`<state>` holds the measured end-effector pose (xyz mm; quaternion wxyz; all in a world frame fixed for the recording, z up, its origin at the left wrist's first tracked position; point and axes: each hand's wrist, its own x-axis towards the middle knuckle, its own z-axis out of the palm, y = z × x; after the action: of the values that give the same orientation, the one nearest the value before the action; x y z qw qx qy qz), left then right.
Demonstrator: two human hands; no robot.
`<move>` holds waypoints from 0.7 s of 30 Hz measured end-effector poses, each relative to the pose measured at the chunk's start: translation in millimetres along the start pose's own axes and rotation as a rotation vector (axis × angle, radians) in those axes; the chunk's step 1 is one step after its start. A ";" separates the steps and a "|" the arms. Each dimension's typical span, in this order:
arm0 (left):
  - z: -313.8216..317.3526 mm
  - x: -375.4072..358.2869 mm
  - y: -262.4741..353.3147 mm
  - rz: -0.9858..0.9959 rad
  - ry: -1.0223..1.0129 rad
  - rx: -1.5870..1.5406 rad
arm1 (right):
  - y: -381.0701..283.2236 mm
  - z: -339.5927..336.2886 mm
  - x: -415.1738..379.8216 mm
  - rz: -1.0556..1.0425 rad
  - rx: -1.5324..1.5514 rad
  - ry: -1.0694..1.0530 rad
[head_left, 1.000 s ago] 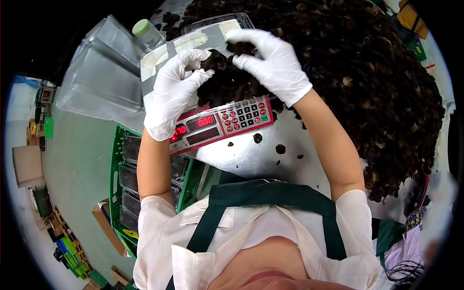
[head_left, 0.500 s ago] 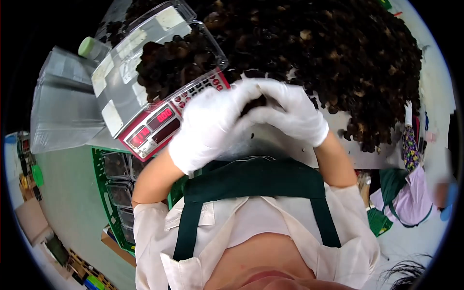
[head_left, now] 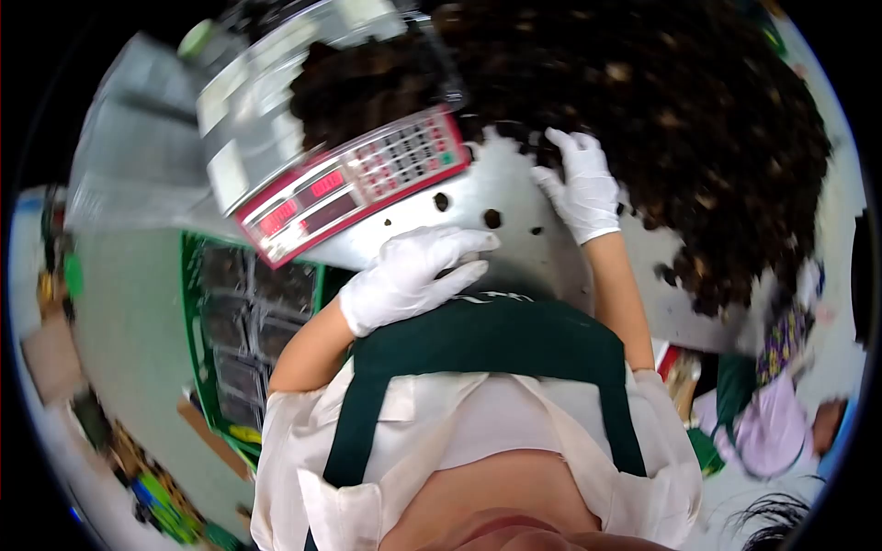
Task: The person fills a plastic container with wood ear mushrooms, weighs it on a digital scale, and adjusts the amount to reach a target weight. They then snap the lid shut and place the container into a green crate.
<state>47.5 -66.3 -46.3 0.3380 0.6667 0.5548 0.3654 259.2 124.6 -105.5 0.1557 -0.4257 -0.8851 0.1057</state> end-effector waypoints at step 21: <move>-182.3 25.2 -7.3 -0.281 0.722 0.029 | 18.2 -27.6 22.0 0.321 0.622 -0.197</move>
<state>-110.4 -32.0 42.2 0.1584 0.4174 0.7292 0.5186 269.4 154.6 -81.6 0.1730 -0.4793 -0.7433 0.4334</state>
